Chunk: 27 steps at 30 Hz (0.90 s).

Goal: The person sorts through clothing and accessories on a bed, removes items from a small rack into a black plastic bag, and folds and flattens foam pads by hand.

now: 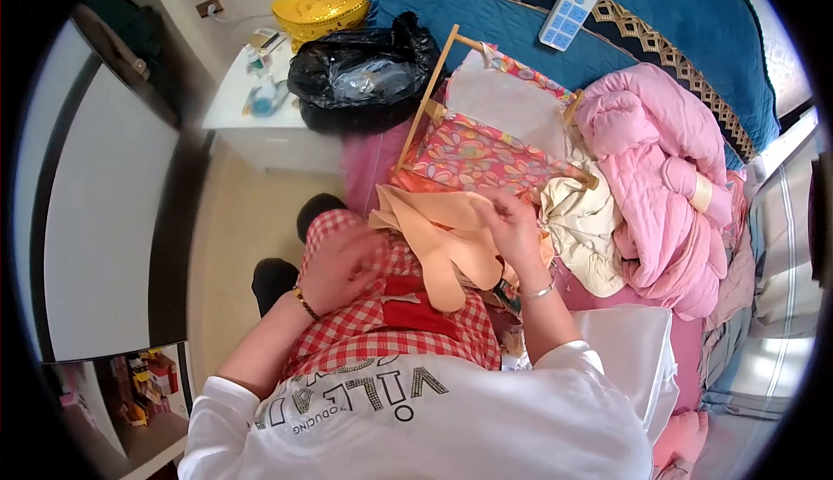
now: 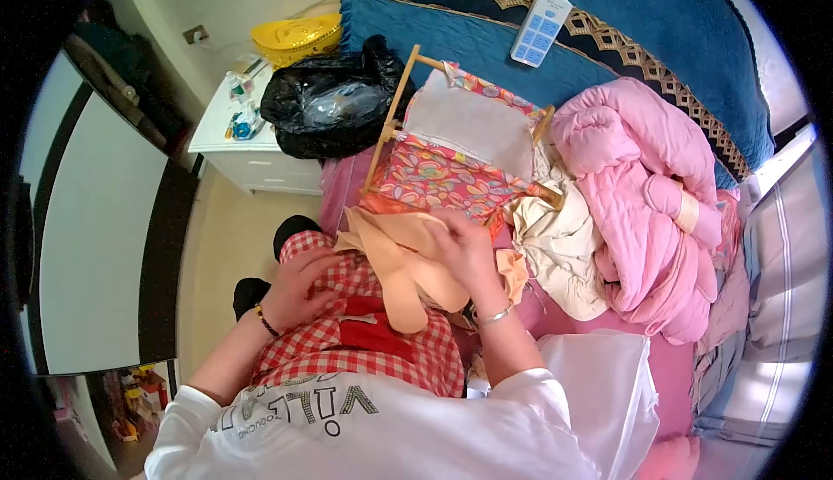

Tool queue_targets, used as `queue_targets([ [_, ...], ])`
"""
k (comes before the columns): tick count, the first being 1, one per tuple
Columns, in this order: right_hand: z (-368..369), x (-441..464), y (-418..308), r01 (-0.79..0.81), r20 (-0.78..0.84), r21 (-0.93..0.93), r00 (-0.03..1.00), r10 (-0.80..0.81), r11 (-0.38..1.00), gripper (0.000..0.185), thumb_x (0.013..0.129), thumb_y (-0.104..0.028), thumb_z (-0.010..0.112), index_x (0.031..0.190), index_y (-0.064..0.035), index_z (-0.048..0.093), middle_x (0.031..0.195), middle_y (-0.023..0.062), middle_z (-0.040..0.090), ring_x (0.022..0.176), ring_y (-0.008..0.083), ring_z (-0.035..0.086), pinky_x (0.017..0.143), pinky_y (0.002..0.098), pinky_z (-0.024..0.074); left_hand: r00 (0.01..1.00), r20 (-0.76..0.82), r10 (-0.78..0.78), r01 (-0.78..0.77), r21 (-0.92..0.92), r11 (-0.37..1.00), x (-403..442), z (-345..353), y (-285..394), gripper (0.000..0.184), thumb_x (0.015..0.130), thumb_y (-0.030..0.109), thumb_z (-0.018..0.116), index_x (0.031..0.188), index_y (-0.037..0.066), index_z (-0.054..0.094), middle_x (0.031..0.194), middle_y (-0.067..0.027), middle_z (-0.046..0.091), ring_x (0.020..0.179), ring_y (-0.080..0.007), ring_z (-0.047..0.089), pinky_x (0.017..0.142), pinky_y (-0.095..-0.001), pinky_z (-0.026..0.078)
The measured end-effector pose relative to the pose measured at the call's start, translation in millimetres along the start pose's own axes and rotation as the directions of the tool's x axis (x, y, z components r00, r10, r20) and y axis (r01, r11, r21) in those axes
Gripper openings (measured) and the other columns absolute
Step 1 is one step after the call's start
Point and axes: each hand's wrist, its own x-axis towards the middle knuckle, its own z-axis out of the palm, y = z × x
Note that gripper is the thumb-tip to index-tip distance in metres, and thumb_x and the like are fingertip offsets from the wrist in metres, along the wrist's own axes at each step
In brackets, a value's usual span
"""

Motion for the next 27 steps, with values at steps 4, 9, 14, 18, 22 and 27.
queue_targets([
  [4, 2, 0, -36, 0.048, 0.011, 0.111, 0.999, -0.049, 0.993, 0.018, 0.081, -0.005, 0.062, 0.100, -0.0031, 0.065, 0.081, 0.0055, 0.064, 0.072, 0.0118, 0.057, 0.066, 0.0256, 0.0462, 0.972, -0.228, -0.056, 0.024, -0.139, 0.990, 33, -5, 29, 0.053, 0.073, 0.012, 0.069, 0.121, 0.006, 0.049, 0.121, -0.0139, 0.051, 0.113, -0.0311, 0.048, 0.095, -0.0393, 0.038],
  [9, 8, 7, -95, 0.440, 0.295, -0.051, 0.864, -0.408, 0.896, 0.020, 0.079, -0.007, 0.063, 0.099, -0.0046, 0.064, 0.087, 0.0119, 0.064, 0.078, 0.0254, 0.061, 0.069, 0.0301, 0.0482, 0.995, -0.078, -0.059, 0.019, -0.434, 0.900, 72, -40, 47, 0.031, 0.083, 0.006, 0.060, 0.114, 0.001, 0.056, 0.103, -0.0115, 0.062, 0.087, -0.0156, 0.060, 0.079, -0.0253, 0.047],
  [14, -27, -12, -20, 0.302, 0.399, -0.459, 0.910, -0.110, 0.836, 0.042, 0.073, -0.011, 0.067, 0.114, -0.0066, 0.058, 0.100, 0.0138, 0.062, 0.094, 0.0295, 0.059, 0.081, 0.0368, 0.0471, 0.905, -0.093, -0.416, 0.234, -0.707, 0.667, 38, -24, 12, 0.021, 0.089, 0.008, 0.055, 0.107, -0.002, 0.060, 0.095, -0.0028, 0.064, 0.084, -0.0062, 0.056, 0.074, -0.0235, 0.046],
  [18, -4, -80, 12, 0.503, 0.690, -0.514, 0.724, -0.014, 0.695, 0.073, 0.067, -0.013, 0.070, 0.133, -0.0128, 0.038, 0.127, 0.0189, 0.045, 0.113, 0.0336, 0.047, 0.091, 0.0408, 0.0416, 0.710, -0.151, -0.688, 0.274, -0.841, 0.467, 0, -13, -15, 0.025, 0.090, 0.014, 0.056, 0.112, 0.002, 0.058, 0.091, -0.0007, 0.063, 0.080, -0.0065, 0.056, 0.071, -0.0217, 0.046],
  [22, 13, -84, 46, 0.529, 0.605, -0.511, 0.781, -0.153, 0.678, 0.054, 0.070, -0.014, 0.069, 0.120, -0.0088, 0.052, 0.111, 0.0151, 0.056, 0.102, 0.0273, 0.055, 0.085, 0.0387, 0.0442, 0.619, -0.193, -0.761, 0.213, -0.892, 0.400, -16, -23, -15, 0.026, 0.091, 0.015, 0.054, 0.112, 0.000, 0.057, 0.098, -0.0013, 0.063, 0.087, -0.0074, 0.057, 0.076, -0.0214, 0.045],
  [27, 25, -34, -34, -0.312, 0.289, -0.013, 0.908, 0.303, 0.950, 0.031, 0.091, -0.019, 0.054, 0.118, -0.0044, 0.054, 0.101, 0.0063, 0.060, 0.076, 0.0091, 0.058, 0.057, 0.0246, 0.0472, 0.620, -0.422, -0.662, 0.066, -0.812, 0.580, -20, -49, -8, 0.026, 0.092, 0.014, 0.052, 0.114, 0.000, 0.056, 0.099, -0.0033, 0.064, 0.086, -0.0088, 0.058, 0.077, -0.0227, 0.046],
])
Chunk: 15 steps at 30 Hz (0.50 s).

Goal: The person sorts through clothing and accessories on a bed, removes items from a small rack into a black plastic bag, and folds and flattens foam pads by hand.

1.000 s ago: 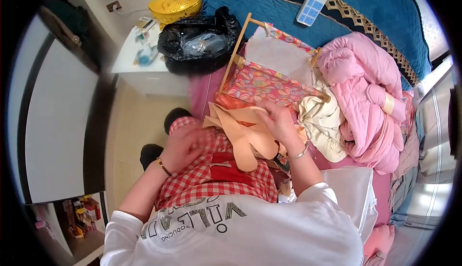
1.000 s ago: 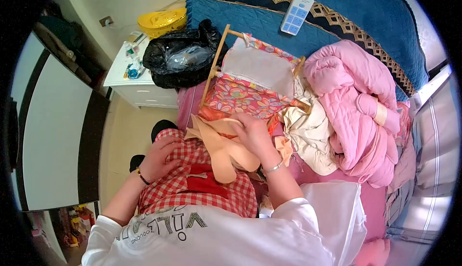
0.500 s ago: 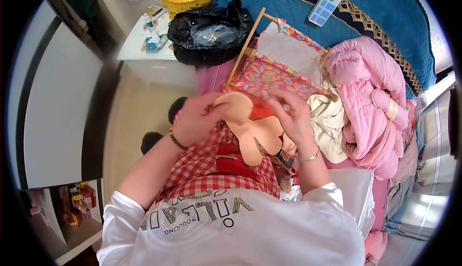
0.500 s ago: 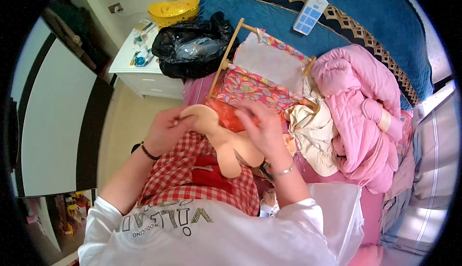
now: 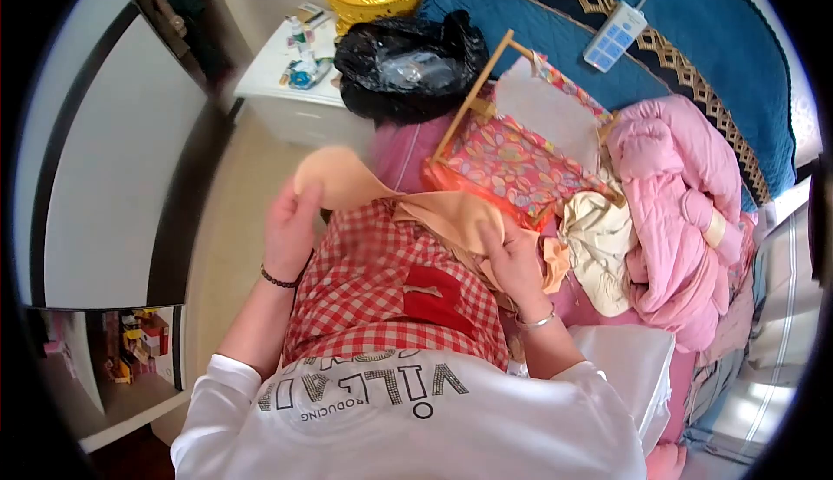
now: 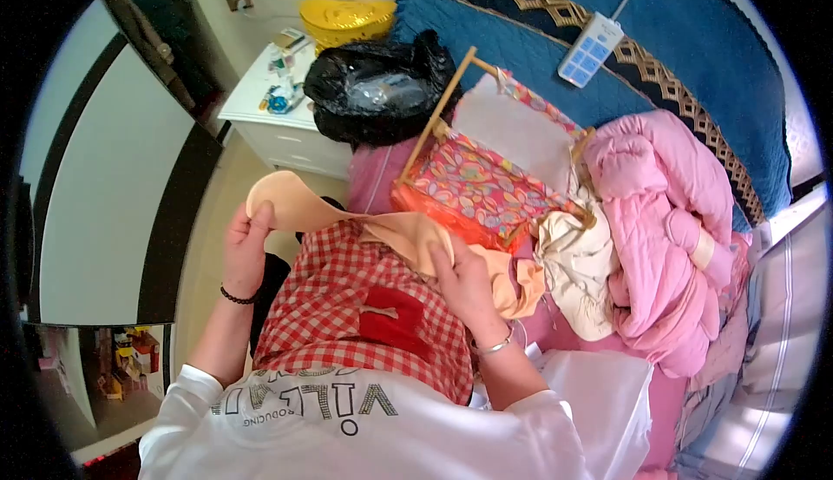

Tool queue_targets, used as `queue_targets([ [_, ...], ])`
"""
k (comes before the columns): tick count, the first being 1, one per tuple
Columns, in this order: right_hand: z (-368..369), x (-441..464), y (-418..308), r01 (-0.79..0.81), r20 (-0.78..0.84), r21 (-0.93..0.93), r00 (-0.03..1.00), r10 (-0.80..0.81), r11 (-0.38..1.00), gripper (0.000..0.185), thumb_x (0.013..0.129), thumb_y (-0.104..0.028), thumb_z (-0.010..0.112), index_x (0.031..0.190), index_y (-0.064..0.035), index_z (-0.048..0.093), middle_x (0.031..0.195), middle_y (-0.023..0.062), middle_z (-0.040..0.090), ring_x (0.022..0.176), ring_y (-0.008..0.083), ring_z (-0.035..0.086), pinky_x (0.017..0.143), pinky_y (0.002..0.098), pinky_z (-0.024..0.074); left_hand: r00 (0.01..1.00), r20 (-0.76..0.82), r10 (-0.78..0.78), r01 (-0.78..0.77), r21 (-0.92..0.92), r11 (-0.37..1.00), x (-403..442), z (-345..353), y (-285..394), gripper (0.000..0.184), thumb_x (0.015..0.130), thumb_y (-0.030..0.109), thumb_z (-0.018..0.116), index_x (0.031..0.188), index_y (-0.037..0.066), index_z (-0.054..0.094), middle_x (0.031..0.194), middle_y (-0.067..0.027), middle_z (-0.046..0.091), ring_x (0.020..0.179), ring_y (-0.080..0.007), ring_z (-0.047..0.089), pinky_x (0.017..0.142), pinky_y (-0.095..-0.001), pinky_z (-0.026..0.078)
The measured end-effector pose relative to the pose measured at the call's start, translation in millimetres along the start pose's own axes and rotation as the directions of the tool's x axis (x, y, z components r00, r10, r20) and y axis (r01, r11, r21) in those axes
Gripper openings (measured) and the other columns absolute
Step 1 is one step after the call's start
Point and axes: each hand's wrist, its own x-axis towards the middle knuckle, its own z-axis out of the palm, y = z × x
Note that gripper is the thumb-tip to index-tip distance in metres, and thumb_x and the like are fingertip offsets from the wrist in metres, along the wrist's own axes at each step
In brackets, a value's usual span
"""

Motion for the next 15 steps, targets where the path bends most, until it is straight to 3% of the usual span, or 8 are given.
queue_targets([
  [4, 26, 5, -74, 0.324, -0.073, -0.012, 0.943, -0.324, 0.946, 0.038, 0.092, -0.014, 0.049, 0.127, -0.0026, 0.043, 0.086, 0.0145, 0.063, 0.070, 0.0204, 0.063, 0.061, 0.0315, 0.0492, 0.972, -0.092, 0.215, -0.198, 0.168, 0.966, 0, 11, 40, 0.025, 0.094, 0.011, 0.048, 0.115, 0.001, 0.056, 0.099, -0.0049, 0.064, 0.083, -0.0099, 0.059, 0.076, -0.0240, 0.047],
  [6, 44, 8, -88, 0.700, -0.044, -0.416, 0.622, -0.782, 0.580, 0.049, 0.091, -0.012, 0.048, 0.135, 0.0009, 0.030, 0.096, 0.0138, 0.060, 0.075, 0.0166, 0.061, 0.063, 0.0279, 0.0482, 1.000, -0.028, -0.002, 0.008, 0.199, 0.980, -17, 22, 56, 0.026, 0.094, 0.008, 0.044, 0.115, 0.002, 0.056, 0.101, -0.0052, 0.064, 0.082, -0.0114, 0.061, 0.077, -0.0243, 0.047],
  [7, 56, 8, -94, 0.720, -0.027, -0.403, 0.608, -0.793, 0.565, 0.049, 0.091, -0.012, 0.048, 0.135, 0.0009, 0.030, 0.096, 0.0138, 0.060, 0.075, 0.0166, 0.061, 0.063, 0.0279, 0.0482, 0.985, 0.116, 0.131, -0.147, 0.148, 0.978, -18, 32, 56, 0.028, 0.093, 0.006, 0.040, 0.117, 0.003, 0.056, 0.100, -0.0056, 0.064, 0.085, -0.0141, 0.061, 0.079, -0.0251, 0.046],
  [8, 68, 6, -99, 0.711, -0.006, -0.239, 0.680, -0.733, 0.661, 0.051, 0.091, -0.010, 0.048, 0.136, 0.0027, 0.028, 0.102, 0.0142, 0.058, 0.079, 0.0146, 0.059, 0.065, 0.0260, 0.0473, 0.881, 0.293, 0.371, -0.452, 0.293, 0.842, -20, 37, 64, 0.029, 0.094, 0.009, 0.042, 0.120, 0.003, 0.053, 0.101, -0.0061, 0.063, 0.088, -0.0145, 0.060, 0.080, -0.0259, 0.046],
  [10, 79, -2, -110, 0.525, 0.121, 0.018, 0.843, -0.523, 0.851, 0.055, 0.090, -0.007, 0.049, 0.138, 0.0033, 0.022, 0.108, 0.0126, 0.054, 0.084, 0.0121, 0.056, 0.070, 0.0232, 0.0454, 0.913, 0.290, 0.287, -0.366, 0.267, 0.892, -34, 44, 58, 0.030, 0.094, 0.010, 0.042, 0.121, 0.003, 0.052, 0.102, -0.0065, 0.062, 0.090, -0.0143, 0.059, 0.082, -0.0262, 0.046],
  [12, 87, -2, -104, 0.454, 0.153, 0.152, 0.867, -0.475, 0.878, 0.056, 0.090, -0.007, 0.049, 0.138, 0.0025, 0.021, 0.105, 0.0114, 0.056, 0.083, 0.0119, 0.056, 0.069, 0.0226, 0.0455, 0.935, 0.298, 0.194, -0.268, 0.230, 0.935, -38, 39, 51, 0.031, 0.095, 0.012, 0.041, 0.122, 0.002, 0.051, 0.104, -0.0069, 0.061, 0.093, -0.0141, 0.058, 0.083, -0.0266, 0.046],
  [14, 90, -3, -101, 0.363, 0.187, 0.274, 0.888, -0.420, 0.890, 0.057, 0.090, -0.006, 0.050, 0.139, 0.0017, 0.020, 0.102, 0.0102, 0.058, 0.082, 0.0116, 0.056, 0.068, 0.0221, 0.0455, 0.949, 0.310, 0.049, -0.044, -0.025, 0.999, -37, 30, 46, 0.031, 0.097, 0.017, 0.041, 0.123, 0.002, 0.050, 0.110, -0.0054, 0.058, 0.096, -0.0128, 0.057, 0.083, -0.0271, 0.046],
  [15, 89, -3, -101, 0.238, 0.260, 0.445, 0.888, -0.378, 0.864, 0.057, 0.090, -0.006, 0.050, 0.139, 0.0007, 0.020, 0.099, 0.0088, 0.059, 0.081, 0.0109, 0.056, 0.066, 0.0224, 0.0462, 0.950, 0.307, 0.051, -0.045, -0.025, 0.999, -38, 26, 48, 0.031, 0.097, 0.017, 0.041, 0.123, 0.002, 0.050, 0.110, -0.0054, 0.058, 0.096, -0.0128, 0.057, 0.083, -0.0271, 0.046],
])
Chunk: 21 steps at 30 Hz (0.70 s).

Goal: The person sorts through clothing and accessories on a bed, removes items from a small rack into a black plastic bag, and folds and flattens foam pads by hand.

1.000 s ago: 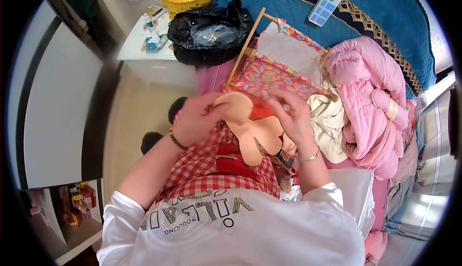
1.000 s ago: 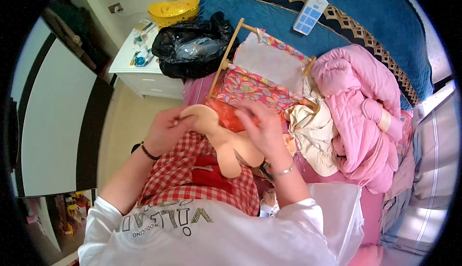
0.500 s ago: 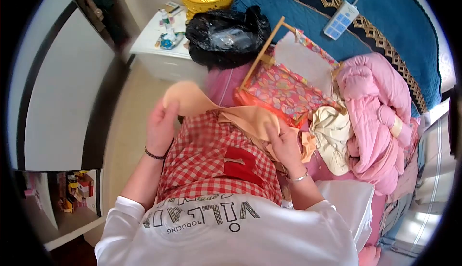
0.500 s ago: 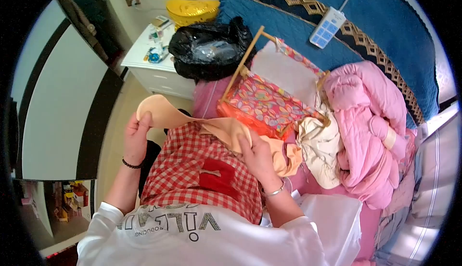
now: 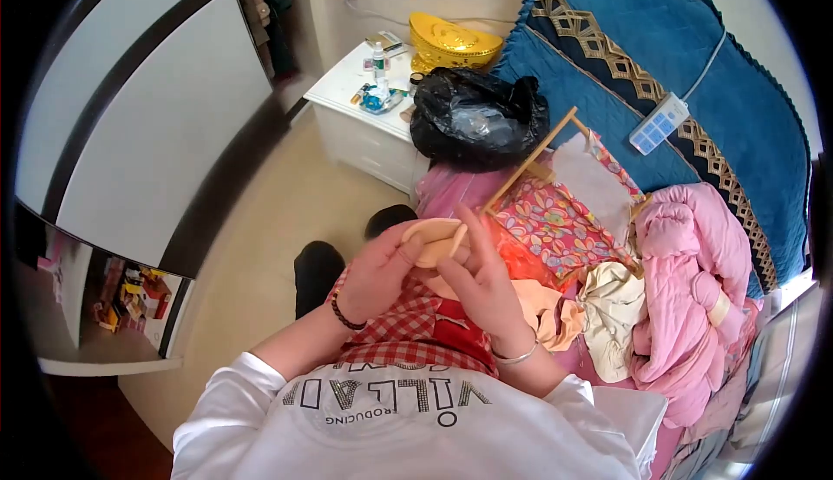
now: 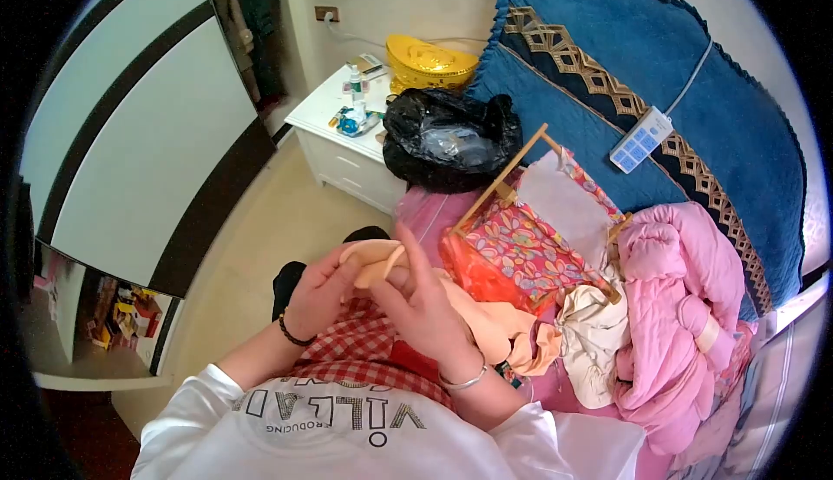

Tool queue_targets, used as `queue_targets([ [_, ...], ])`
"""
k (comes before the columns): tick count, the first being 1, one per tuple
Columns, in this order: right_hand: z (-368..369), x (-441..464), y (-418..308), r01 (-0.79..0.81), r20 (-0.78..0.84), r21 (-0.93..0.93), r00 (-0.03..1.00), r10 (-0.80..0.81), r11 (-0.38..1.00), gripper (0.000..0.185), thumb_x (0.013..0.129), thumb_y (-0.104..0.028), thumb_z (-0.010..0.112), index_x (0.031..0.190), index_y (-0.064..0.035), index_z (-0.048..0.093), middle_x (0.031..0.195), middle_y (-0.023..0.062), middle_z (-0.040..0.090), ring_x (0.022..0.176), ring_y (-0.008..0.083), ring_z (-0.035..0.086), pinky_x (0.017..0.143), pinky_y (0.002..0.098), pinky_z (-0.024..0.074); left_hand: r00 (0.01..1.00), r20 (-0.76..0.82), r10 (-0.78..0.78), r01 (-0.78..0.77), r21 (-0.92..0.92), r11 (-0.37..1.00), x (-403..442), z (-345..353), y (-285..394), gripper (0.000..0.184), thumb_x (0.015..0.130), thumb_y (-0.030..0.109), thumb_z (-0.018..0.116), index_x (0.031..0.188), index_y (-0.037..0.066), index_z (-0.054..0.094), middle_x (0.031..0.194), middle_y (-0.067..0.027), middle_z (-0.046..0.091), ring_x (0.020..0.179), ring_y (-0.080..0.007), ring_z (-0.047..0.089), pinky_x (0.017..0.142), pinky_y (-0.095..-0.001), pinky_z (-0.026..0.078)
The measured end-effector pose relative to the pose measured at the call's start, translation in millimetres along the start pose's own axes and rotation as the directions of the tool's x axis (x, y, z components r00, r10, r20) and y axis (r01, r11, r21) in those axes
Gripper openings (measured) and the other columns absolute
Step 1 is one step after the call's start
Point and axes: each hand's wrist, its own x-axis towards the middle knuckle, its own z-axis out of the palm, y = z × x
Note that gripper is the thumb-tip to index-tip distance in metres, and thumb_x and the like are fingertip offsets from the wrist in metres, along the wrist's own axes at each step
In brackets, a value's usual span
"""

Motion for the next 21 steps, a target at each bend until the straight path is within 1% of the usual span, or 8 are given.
queue_targets([
  [2, -3, -2, -1, -0.067, 0.065, 0.201, 0.996, 0.055, 0.977, 0.057, 0.091, -0.006, 0.049, 0.139, -0.0003, 0.019, 0.096, 0.0073, 0.060, 0.080, 0.0101, 0.057, 0.063, 0.0226, 0.0468, 0.971, 0.073, -0.226, 0.238, -0.340, 0.910, -3, -6, 5, 0.032, 0.098, 0.020, 0.039, 0.123, 0.003, 0.049, 0.112, -0.0036, 0.056, 0.097, -0.0112, 0.055, 0.083, -0.0256, 0.046],
  [5, -8, -6, -1, -0.031, 0.021, 0.001, 0.999, 0.030, 1.000, 0.051, 0.088, -0.004, 0.054, 0.134, -0.0023, 0.033, 0.093, 0.0092, 0.062, 0.081, 0.0137, 0.058, 0.066, 0.0248, 0.0474, 0.982, 0.054, -0.180, 0.188, -0.332, 0.925, -7, -4, 0, 0.033, 0.098, 0.023, 0.039, 0.123, 0.003, 0.047, 0.111, -0.0029, 0.055, 0.095, -0.0086, 0.054, 0.081, -0.0232, 0.046],
  [6, -9, -8, -1, 0.106, -0.027, -0.346, 0.992, -0.123, 0.932, 0.044, 0.083, -0.002, 0.058, 0.125, -0.0030, 0.043, 0.092, 0.0094, 0.062, 0.080, 0.0172, 0.059, 0.067, 0.0271, 0.0474, 0.983, 0.055, -0.176, 0.184, -0.331, 0.926, -8, -3, 0, 0.033, 0.098, 0.023, 0.039, 0.123, 0.003, 0.047, 0.111, -0.0029, 0.055, 0.095, -0.0086, 0.054, 0.081, -0.0232, 0.046],
  [10, -12, -2, -25, 0.366, 0.138, -0.892, 0.780, -0.610, 0.266, 0.025, 0.070, 0.000, 0.067, 0.094, -0.0053, 0.065, 0.087, 0.0105, 0.062, 0.075, 0.0261, 0.060, 0.066, 0.0322, 0.0468, 0.981, 0.047, -0.189, 0.193, -0.346, 0.918, -2, -5, 2, 0.034, 0.098, 0.024, 0.040, 0.123, 0.002, 0.047, 0.111, -0.0047, 0.056, 0.099, -0.0104, 0.054, 0.085, -0.0238, 0.044],
  [13, -13, 11, -52, 0.521, 0.235, -0.845, 0.563, -0.792, 0.119, 0.020, 0.067, 0.000, 0.068, 0.086, -0.0054, 0.066, 0.080, 0.0089, 0.062, 0.068, 0.0245, 0.060, 0.062, 0.0330, 0.0463, 0.988, -0.033, -0.150, 0.123, -0.407, 0.905, 12, -7, 23, 0.032, 0.097, 0.024, 0.042, 0.121, 0.003, 0.049, 0.106, -0.0024, 0.057, 0.094, -0.0070, 0.054, 0.080, -0.0210, 0.045],
  [15, -9, 12, -56, 0.614, 0.220, -0.733, 0.622, -0.752, 0.293, 0.019, 0.068, 0.000, 0.067, 0.086, -0.0052, 0.065, 0.078, 0.0089, 0.062, 0.067, 0.0248, 0.059, 0.062, 0.0328, 0.0461, 0.966, -0.151, -0.211, 0.140, -0.382, 0.913, 21, -15, 31, 0.034, 0.097, 0.022, 0.043, 0.120, -0.002, 0.049, 0.116, -0.0101, 0.056, 0.106, -0.0166, 0.054, 0.091, -0.0313, 0.043],
  [18, 2, 16, -60, 0.652, 0.204, -0.566, 0.704, -0.680, 0.505, 0.017, 0.072, 0.001, 0.066, 0.088, -0.0046, 0.064, 0.076, 0.0091, 0.060, 0.066, 0.0258, 0.058, 0.061, 0.0314, 0.0459, 0.993, -0.049, -0.106, 0.087, -0.291, 0.953, 21, -12, 41, 0.037, 0.097, 0.027, 0.042, 0.124, 0.002, 0.049, 0.106, -0.0041, 0.059, 0.094, -0.0085, 0.054, 0.080, -0.0222, 0.045],
  [21, 5, 29, -47, 0.446, -0.112, -0.598, 0.776, -0.621, 0.666, 0.008, 0.079, -0.001, 0.065, 0.086, -0.0002, 0.060, 0.076, 0.0058, 0.059, 0.066, 0.0123, 0.054, 0.061, 0.0236, 0.0421, 0.998, -0.047, -0.048, 0.036, -0.233, 0.972, 15, -3, 42, 0.038, 0.098, 0.026, 0.039, 0.125, 0.001, 0.047, 0.108, -0.0051, 0.058, 0.097, -0.0090, 0.054, 0.082, -0.0232, 0.045],
])
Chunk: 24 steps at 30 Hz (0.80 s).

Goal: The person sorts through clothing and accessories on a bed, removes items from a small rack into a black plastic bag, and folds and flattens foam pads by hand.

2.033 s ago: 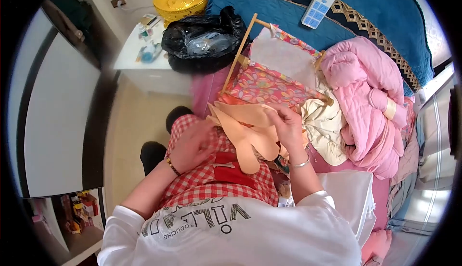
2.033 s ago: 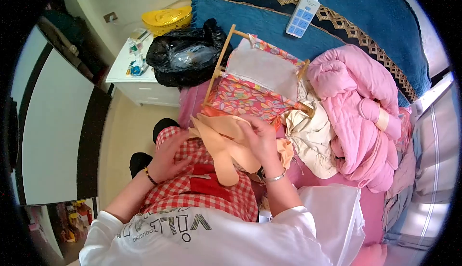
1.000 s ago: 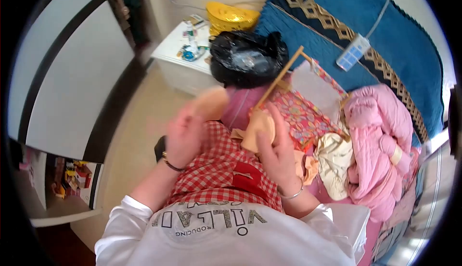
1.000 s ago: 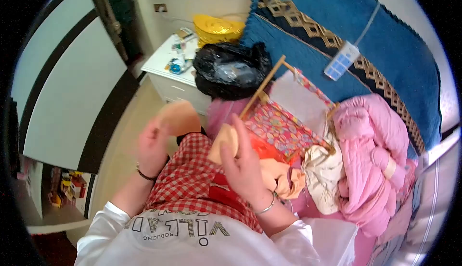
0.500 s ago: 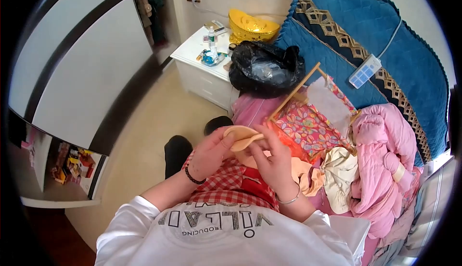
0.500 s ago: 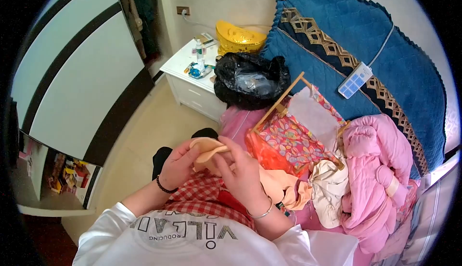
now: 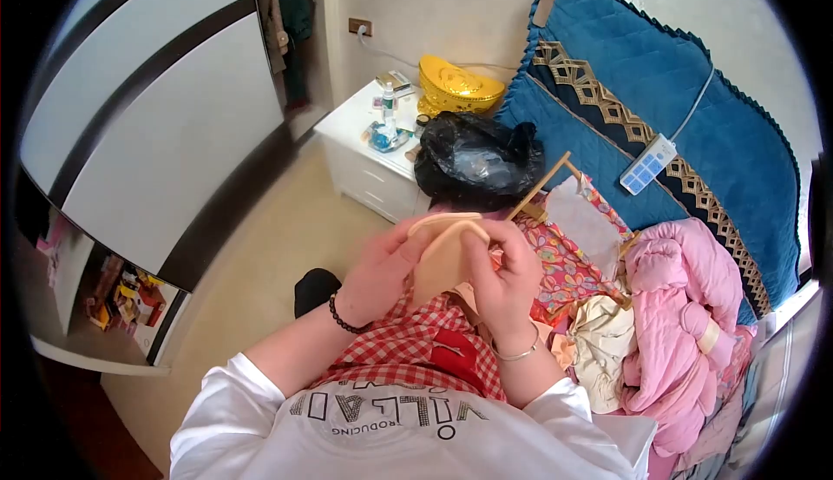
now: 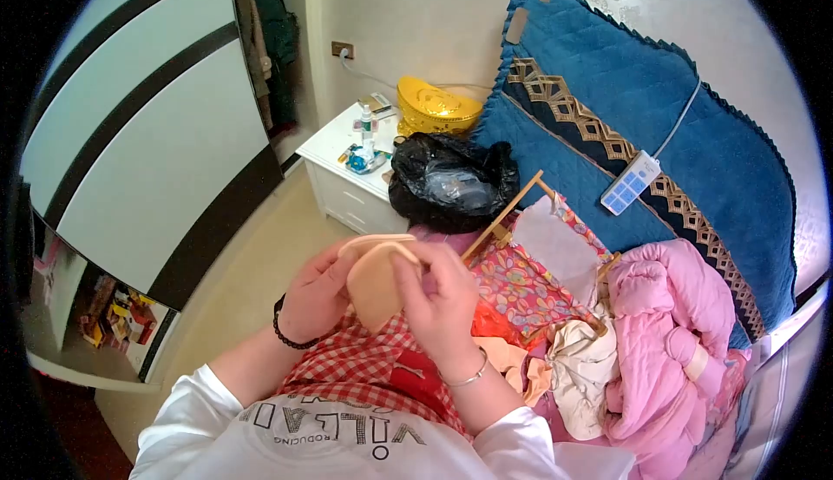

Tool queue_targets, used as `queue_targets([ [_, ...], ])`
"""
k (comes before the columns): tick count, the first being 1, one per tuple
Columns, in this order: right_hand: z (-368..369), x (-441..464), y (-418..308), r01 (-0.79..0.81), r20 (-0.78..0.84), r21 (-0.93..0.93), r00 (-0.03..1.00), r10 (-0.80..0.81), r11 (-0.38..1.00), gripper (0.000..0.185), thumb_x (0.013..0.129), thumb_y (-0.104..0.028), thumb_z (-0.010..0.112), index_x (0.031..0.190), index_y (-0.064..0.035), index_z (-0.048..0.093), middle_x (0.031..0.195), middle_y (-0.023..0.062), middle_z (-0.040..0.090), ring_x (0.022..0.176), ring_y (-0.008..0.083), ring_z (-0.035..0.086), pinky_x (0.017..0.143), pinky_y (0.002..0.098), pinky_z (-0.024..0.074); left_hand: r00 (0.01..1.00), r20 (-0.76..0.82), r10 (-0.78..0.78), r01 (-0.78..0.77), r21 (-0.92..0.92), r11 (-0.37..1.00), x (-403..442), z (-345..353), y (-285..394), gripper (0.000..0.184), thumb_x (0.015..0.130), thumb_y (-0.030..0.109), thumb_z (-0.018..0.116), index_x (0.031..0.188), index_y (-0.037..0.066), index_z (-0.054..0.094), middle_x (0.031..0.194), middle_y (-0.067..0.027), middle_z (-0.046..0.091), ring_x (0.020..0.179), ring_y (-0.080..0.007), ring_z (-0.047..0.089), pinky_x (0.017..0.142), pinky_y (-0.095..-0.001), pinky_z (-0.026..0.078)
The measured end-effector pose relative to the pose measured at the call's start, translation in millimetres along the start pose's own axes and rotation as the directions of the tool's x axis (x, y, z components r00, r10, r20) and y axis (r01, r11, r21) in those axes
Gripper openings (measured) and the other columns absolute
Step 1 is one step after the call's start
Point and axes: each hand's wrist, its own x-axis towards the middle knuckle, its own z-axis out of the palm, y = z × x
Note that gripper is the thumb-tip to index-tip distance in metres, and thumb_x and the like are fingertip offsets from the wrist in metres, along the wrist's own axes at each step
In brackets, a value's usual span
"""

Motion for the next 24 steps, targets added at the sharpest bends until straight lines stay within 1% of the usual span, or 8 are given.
queue_targets([
  [7, 15, -20, 21, -0.056, -0.077, 0.042, 0.995, 0.060, 0.998, 0.008, 0.080, -0.002, 0.065, 0.085, -0.0005, 0.059, 0.074, -0.0007, 0.052, 0.065, 0.0065, 0.044, 0.062, 0.0189, 0.0375, 0.996, 0.079, -0.042, 0.067, -0.346, 0.936, -9, 3, -10, 0.038, 0.098, 0.024, 0.040, 0.126, -0.002, 0.043, 0.119, -0.0091, 0.053, 0.105, -0.0155, 0.053, 0.091, -0.0295, 0.042],
  [9, 18, -25, 26, -0.205, -0.128, 0.161, 0.966, 0.227, 0.965, 0.010, 0.078, -0.004, 0.067, 0.082, -0.0011, 0.059, 0.070, 0.0023, 0.049, 0.062, 0.0105, 0.043, 0.056, 0.0225, 0.0365, 0.991, 0.057, 0.122, -0.120, -0.035, 0.992, -12, 11, -9, 0.037, 0.097, 0.021, 0.041, 0.126, -0.001, 0.043, 0.116, -0.0076, 0.055, 0.102, -0.0128, 0.053, 0.090, -0.0272, 0.041],
  [12, 20, -29, 25, -0.218, -0.143, 0.225, 0.957, 0.253, 0.950, 0.013, 0.078, -0.006, 0.068, 0.085, -0.0009, 0.058, 0.070, 0.0012, 0.048, 0.062, 0.0091, 0.042, 0.057, 0.0214, 0.0361, 0.973, 0.081, 0.218, -0.230, 0.185, 0.956, -12, 17, -11, 0.035, 0.096, 0.019, 0.043, 0.125, -0.001, 0.045, 0.116, -0.0065, 0.055, 0.101, -0.0105, 0.052, 0.088, -0.0254, 0.041],
  [13, 20, -29, 26, -0.219, -0.144, 0.223, 0.956, 0.254, 0.950, 0.013, 0.078, -0.006, 0.068, 0.085, -0.0009, 0.058, 0.070, 0.0012, 0.048, 0.062, 0.0091, 0.042, 0.057, 0.0214, 0.0361, 0.973, 0.082, 0.217, -0.229, 0.183, 0.956, -11, 14, -12, 0.035, 0.096, 0.019, 0.043, 0.125, -0.001, 0.045, 0.116, -0.0065, 0.055, 0.101, -0.0105, 0.052, 0.088, -0.0254, 0.041],
  [15, 20, -28, 28, -0.169, -0.133, 0.196, 0.971, 0.197, 0.966, 0.018, 0.079, -0.008, 0.068, 0.092, -0.0004, 0.058, 0.070, 0.0008, 0.048, 0.064, 0.0091, 0.044, 0.061, 0.0210, 0.0385, 1.000, -0.019, -0.014, 0.015, 0.057, 0.998, -10, 5, -12, 0.033, 0.095, 0.017, 0.045, 0.124, 0.000, 0.047, 0.119, -0.0061, 0.053, 0.102, -0.0095, 0.051, 0.087, -0.0249, 0.042],
  [19, 12, -15, 24, -0.138, -0.050, 0.148, 0.988, 0.147, 0.979, 0.023, 0.079, -0.010, 0.067, 0.098, -0.0007, 0.058, 0.072, 0.0017, 0.052, 0.068, 0.0090, 0.048, 0.064, 0.0207, 0.0414, 1.000, 0.018, -0.017, 0.016, 0.044, 0.999, 0, -10, -2, 0.030, 0.095, 0.016, 0.046, 0.120, 0.001, 0.050, 0.118, -0.0057, 0.052, 0.104, -0.0092, 0.049, 0.088, -0.0248, 0.041],
  [21, 7, -17, 24, -0.271, 0.251, 0.265, 0.946, 0.205, 0.926, 0.022, 0.082, -0.011, 0.065, 0.101, -0.0003, 0.058, 0.078, 0.0023, 0.057, 0.072, 0.0092, 0.052, 0.066, 0.0209, 0.0437, 0.990, 0.138, 0.000, -0.022, 0.163, 0.986, 8, -18, -4, 0.032, 0.095, 0.015, 0.046, 0.123, 0.000, 0.045, 0.116, -0.0049, 0.051, 0.107, -0.0093, 0.047, 0.090, -0.0260, 0.040],
  [24, 11, -8, 17, -0.266, 0.152, 0.249, 0.960, 0.234, 0.931, 0.019, 0.086, -0.014, 0.062, 0.100, -0.0003, 0.058, 0.084, 0.0020, 0.060, 0.075, 0.0073, 0.053, 0.065, 0.0201, 0.0440, 0.992, 0.120, 0.041, -0.048, 0.058, 0.997, 12, -15, -4, 0.051, 0.089, 0.018, 0.058, 0.131, 0.003, 0.034, 0.116, -0.0052, 0.051, 0.107, -0.0117, 0.048, 0.092, -0.0273, 0.039],
])
